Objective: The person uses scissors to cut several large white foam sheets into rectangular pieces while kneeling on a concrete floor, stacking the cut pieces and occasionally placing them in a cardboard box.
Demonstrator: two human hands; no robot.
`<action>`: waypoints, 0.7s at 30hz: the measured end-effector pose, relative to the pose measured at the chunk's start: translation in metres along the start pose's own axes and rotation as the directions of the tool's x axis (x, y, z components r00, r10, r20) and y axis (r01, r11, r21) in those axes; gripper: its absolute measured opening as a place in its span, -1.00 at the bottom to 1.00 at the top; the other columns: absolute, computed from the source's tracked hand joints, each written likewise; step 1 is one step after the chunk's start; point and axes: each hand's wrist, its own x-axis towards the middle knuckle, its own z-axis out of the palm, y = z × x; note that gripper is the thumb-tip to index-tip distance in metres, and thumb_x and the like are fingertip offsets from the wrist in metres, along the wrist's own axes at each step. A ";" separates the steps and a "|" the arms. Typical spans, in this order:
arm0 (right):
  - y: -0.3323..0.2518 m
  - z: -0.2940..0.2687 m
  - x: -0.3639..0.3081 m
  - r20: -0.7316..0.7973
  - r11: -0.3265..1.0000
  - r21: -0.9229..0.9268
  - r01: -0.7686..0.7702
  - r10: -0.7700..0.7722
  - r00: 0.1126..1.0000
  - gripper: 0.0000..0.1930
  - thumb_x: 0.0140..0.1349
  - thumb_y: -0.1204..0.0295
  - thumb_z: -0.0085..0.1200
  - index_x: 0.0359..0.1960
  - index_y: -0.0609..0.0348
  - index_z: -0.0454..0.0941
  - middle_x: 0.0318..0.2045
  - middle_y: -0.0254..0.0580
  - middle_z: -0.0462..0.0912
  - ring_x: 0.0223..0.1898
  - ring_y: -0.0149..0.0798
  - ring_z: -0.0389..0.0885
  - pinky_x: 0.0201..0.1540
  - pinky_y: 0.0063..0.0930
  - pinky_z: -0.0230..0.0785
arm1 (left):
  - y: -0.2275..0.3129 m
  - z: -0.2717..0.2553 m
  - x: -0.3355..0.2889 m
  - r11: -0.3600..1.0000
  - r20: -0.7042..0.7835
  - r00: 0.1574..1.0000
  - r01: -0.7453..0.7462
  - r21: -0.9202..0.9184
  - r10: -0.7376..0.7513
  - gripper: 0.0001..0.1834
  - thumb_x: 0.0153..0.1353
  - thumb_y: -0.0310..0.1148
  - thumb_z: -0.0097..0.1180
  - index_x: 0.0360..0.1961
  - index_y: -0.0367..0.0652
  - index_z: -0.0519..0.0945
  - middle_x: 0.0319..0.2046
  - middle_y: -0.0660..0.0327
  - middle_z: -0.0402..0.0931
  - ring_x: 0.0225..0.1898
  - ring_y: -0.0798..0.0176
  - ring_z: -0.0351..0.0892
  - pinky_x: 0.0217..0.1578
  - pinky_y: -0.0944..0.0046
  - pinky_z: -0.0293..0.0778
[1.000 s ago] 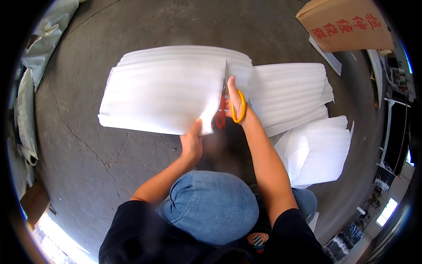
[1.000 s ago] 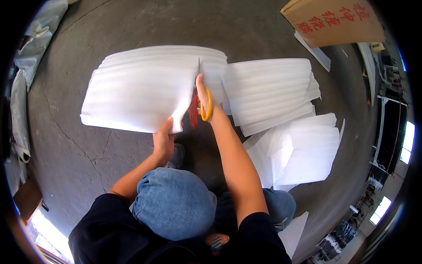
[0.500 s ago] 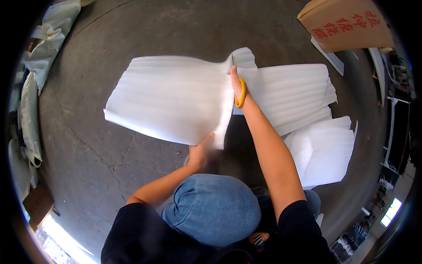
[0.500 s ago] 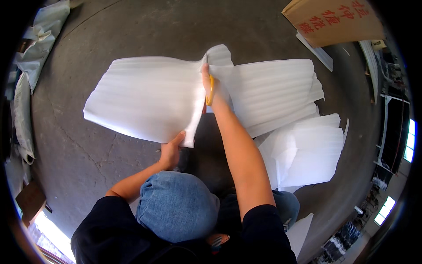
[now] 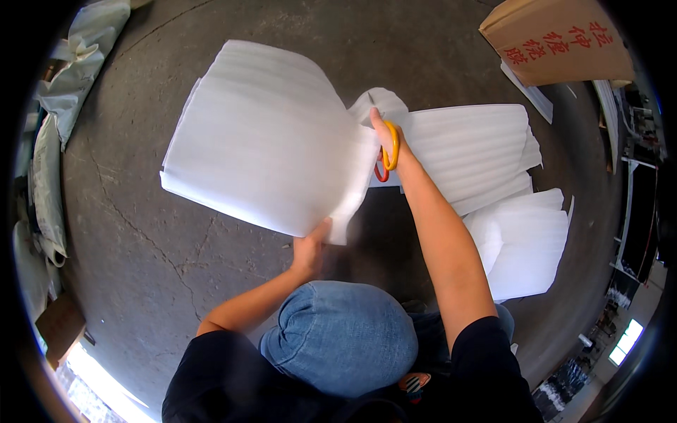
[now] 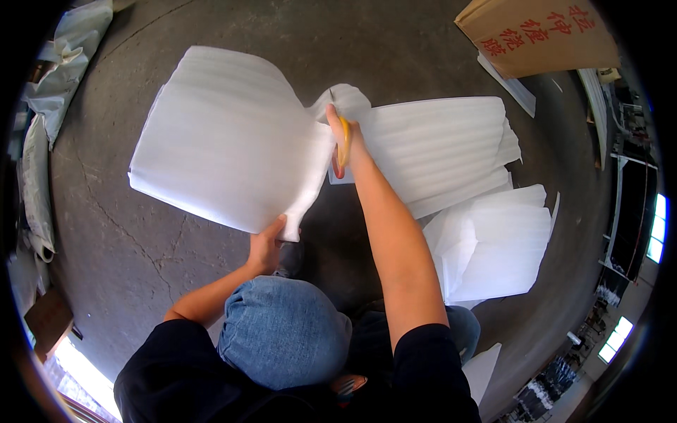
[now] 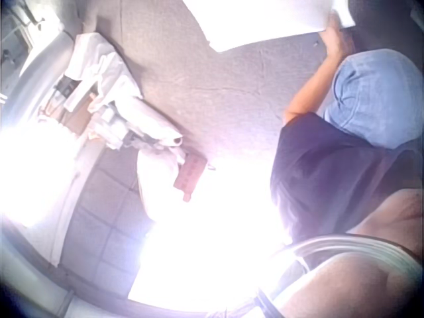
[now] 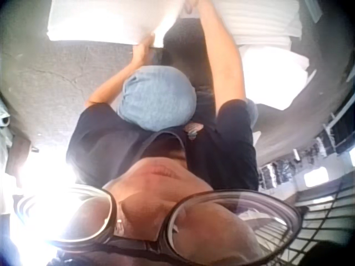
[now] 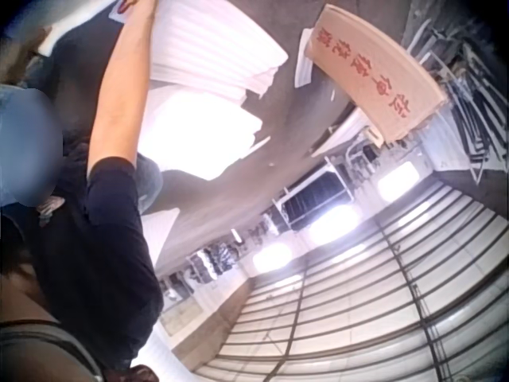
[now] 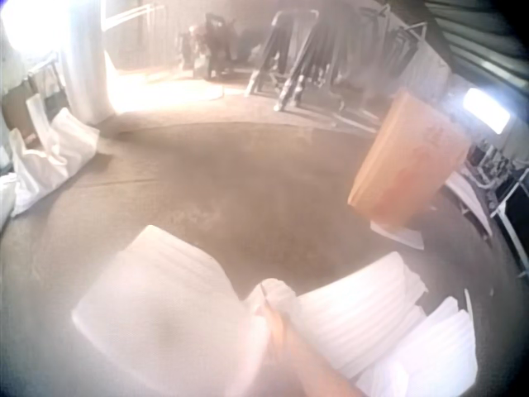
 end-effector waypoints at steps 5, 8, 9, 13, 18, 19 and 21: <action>-0.010 0.008 -0.028 -0.098 0.986 -0.166 0.024 -0.041 0.994 -0.45 0.06 -0.08 -0.05 -0.68 0.26 0.37 -0.76 -0.22 0.40 -0.75 -0.30 0.36 -0.60 -0.41 0.23 | 0.026 0.006 -0.021 0.946 0.192 0.952 0.180 0.269 -0.236 -0.56 0.12 -0.22 0.05 -0.04 -0.27 0.38 -0.17 0.07 0.43 -0.10 0.18 0.40 -0.13 0.19 0.36; -0.001 0.009 -0.039 -0.107 0.948 -0.279 0.153 -0.189 0.976 -0.52 0.05 0.05 0.02 -0.70 0.26 0.32 -0.76 -0.26 0.36 -0.77 -0.38 0.29 -0.67 -0.49 0.18 | 0.076 -0.013 -0.013 0.375 0.472 0.568 -0.286 0.882 -0.675 -0.55 0.14 -0.13 0.01 -0.08 -0.27 0.44 -0.17 0.00 0.46 -0.11 0.14 0.44 -0.04 0.11 0.32; 0.006 0.008 -0.040 -0.109 0.923 -0.324 0.209 -0.256 0.961 -0.55 0.05 0.10 0.04 -0.72 0.26 0.29 -0.76 -0.27 0.34 -0.80 -0.41 0.25 -0.71 -0.52 0.16 | 0.096 -0.015 -0.009 0.139 0.393 0.411 -0.525 0.840 -0.823 -0.54 0.15 -0.09 -0.01 -0.09 -0.26 0.46 -0.17 -0.02 0.47 -0.11 0.12 0.46 -0.01 0.09 0.30; 0.009 0.014 -0.070 -0.077 0.923 -0.202 0.326 -0.347 0.935 -0.72 0.00 0.31 0.04 -0.61 0.33 0.39 -0.75 -0.28 0.36 -0.64 -0.47 0.27 -0.55 -0.55 0.18 | 0.188 0.045 0.052 0.103 0.671 0.740 -0.671 0.735 0.033 -0.76 0.08 -0.43 0.07 -0.20 -0.23 0.46 -0.14 0.08 0.45 -0.15 0.19 0.47 -0.10 0.22 0.41; 0.013 0.014 -0.087 0.093 0.893 -0.157 0.421 -0.411 0.907 -0.82 0.03 0.42 0.02 -0.54 0.32 0.40 -0.73 -0.33 0.35 -0.63 -0.52 0.24 -0.55 -0.60 0.15 | 0.200 0.089 0.169 -0.010 0.516 0.659 -0.621 0.783 -0.548 -0.09 -0.07 -0.18 0.24 0.23 -0.09 -0.05 0.22 0.03 0.02 0.27 -0.02 -0.13 0.25 0.06 -0.20; 0.013 0.012 -0.086 0.112 0.888 -0.147 0.436 -0.423 0.899 -0.82 0.03 0.41 0.02 -0.53 0.31 0.40 -0.71 -0.29 0.37 -0.62 -0.48 0.28 -0.53 -0.58 0.18 | 0.190 0.084 0.192 0.103 0.543 0.547 -0.638 0.764 -0.638 0.00 -0.09 -0.15 0.26 0.26 -0.06 -0.14 0.23 0.04 -0.01 0.29 -0.01 -0.18 0.26 0.05 -0.26; 0.018 0.001 -0.088 0.117 0.886 -0.145 0.441 -0.427 0.897 -0.81 0.02 0.39 0.03 -0.53 0.31 0.40 -0.68 -0.21 0.43 -0.60 -0.41 0.36 -0.49 -0.54 0.23 | 0.171 0.085 0.195 0.405 0.697 0.456 -0.584 0.704 -0.554 -0.07 -0.07 -0.10 0.23 0.24 -0.08 -0.05 0.22 0.06 0.03 0.29 0.05 -0.18 0.24 0.09 -0.21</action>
